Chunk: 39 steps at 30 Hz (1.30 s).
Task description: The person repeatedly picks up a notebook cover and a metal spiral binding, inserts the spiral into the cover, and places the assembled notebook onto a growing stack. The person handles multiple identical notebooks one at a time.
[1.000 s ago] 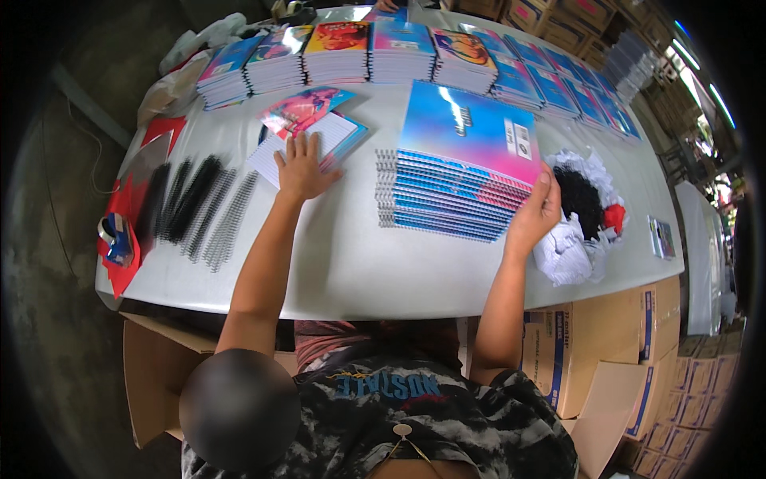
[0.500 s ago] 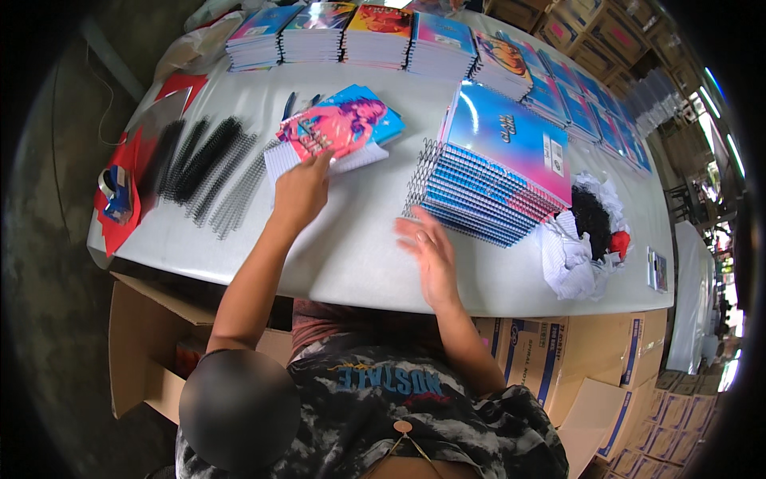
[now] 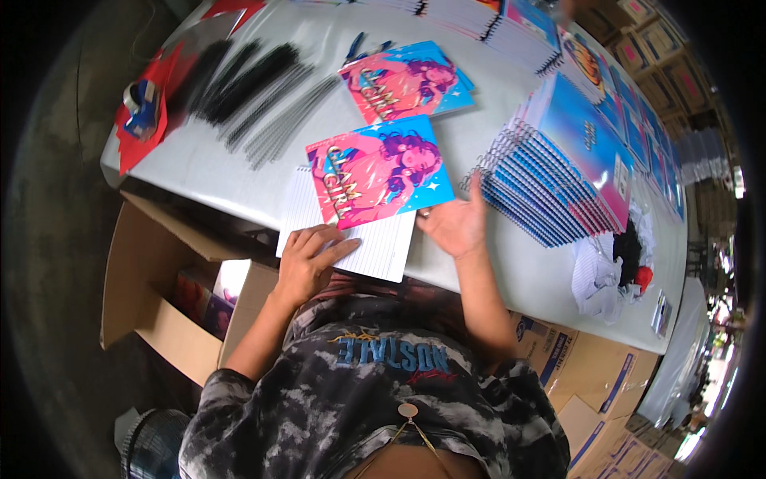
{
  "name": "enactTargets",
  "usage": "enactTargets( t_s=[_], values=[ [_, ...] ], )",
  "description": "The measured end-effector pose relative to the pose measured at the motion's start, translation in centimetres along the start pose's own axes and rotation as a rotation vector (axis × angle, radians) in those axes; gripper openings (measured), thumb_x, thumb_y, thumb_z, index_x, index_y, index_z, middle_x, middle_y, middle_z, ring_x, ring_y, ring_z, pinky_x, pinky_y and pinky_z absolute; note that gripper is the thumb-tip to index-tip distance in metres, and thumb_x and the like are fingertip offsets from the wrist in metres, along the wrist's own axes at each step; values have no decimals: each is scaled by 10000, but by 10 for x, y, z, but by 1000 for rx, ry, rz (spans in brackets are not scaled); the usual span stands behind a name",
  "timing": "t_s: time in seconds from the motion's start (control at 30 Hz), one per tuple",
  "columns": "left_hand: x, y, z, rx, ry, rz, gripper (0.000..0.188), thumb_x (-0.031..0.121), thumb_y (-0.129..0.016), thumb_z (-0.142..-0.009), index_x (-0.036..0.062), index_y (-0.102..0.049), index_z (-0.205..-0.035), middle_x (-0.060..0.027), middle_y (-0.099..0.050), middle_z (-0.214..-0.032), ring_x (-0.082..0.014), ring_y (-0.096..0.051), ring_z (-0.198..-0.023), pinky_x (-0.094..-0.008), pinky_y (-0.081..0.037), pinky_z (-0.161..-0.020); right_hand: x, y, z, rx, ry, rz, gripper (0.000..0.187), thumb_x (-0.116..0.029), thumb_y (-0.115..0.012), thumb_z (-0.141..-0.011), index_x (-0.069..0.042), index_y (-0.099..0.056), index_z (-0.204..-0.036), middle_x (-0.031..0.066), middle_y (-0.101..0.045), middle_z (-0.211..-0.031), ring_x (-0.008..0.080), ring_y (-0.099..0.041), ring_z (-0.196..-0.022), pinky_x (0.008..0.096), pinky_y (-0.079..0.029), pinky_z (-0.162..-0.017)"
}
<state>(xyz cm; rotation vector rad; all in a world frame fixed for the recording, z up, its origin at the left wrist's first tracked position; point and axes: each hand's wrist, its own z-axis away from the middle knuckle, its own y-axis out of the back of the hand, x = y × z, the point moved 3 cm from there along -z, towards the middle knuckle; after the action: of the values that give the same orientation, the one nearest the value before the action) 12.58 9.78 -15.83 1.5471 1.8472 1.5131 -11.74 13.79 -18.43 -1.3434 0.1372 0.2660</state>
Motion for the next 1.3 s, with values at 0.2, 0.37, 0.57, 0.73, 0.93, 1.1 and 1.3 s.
enactTargets(
  t_s=[0.2, 0.37, 0.57, 0.73, 0.93, 1.1, 1.3],
  values=[
    [-2, 4, 6, -32, -17, 74, 495, 33, -615, -591, 217, -658, -1049, 9, -577, -1044, -191, -533, -1002, -312, -390, -784, -15, 8, 21, 346, 206, 785, 442, -263, -542, -883, 12, -486, -1224, 116, -559, -1163, 221, -560, -1016, 407, -474, -872],
    [3, 9, 0, 71, 102, -15, 701, 84, -665, -533, 224, -541, -1209, -11, -541, -1174, -227, -473, -1109, -406, -305, -963, 18, -15, 48, 504, 188, 1412, 232, -100, -622, -823, 8, -636, -1028, 40, -633, -822, 71, -570, -691, 234, -482, -614],
    [0, 7, -1, 21, -33, -49, 489, 93, -672, -601, 193, -638, -1079, 8, -604, -1089, -185, -552, -1021, -331, -410, -826, 35, -10, 74, 338, 70, 1371, 265, -194, -635, -842, 38, -589, -961, 42, -610, -737, 74, -568, -657, 239, -470, -551],
    [12, 18, -2, 160, -56, 96, 448, 101, -657, -600, 202, -669, -1036, 25, -620, -969, -176, -578, -902, -296, -434, -714, 28, -26, 80, 323, 59, 564, 489, -374, -510, -906, -9, -410, -1215, 103, -560, -1100, 207, -612, -915, 357, -518, -786],
    [19, 11, -7, 31, -179, 121, 429, 303, -730, -626, 203, -656, -1037, 29, -586, -972, -194, -527, -926, -327, -391, -775, 28, -6, 43, 336, 44, 635, 271, -73, -651, -804, -23, -584, -1061, 65, -633, -973, 153, -606, -859, 305, -487, -802],
    [-15, 48, -38, 375, 268, 353, 908, 523, -598, -725, -62, -274, -1340, -236, -229, -1374, -336, -222, -1301, -442, -141, -1069, -10, -65, 61, 156, 639, 1012, 174, -23, -685, -769, 4, -631, -932, 57, -653, -859, 110, -605, -773, 253, -488, -732],
    [-36, -38, -72, 123, 497, 1136, 288, -30, -553, -760, 2, -525, -1044, -79, -557, -1070, -162, -508, -982, -302, -379, -884, -28, -25, 51, 198, 673, 1166, 188, -28, -718, -744, 10, -631, -907, 49, -655, -828, 104, -598, -778, 249, -486, -716]
  ],
)
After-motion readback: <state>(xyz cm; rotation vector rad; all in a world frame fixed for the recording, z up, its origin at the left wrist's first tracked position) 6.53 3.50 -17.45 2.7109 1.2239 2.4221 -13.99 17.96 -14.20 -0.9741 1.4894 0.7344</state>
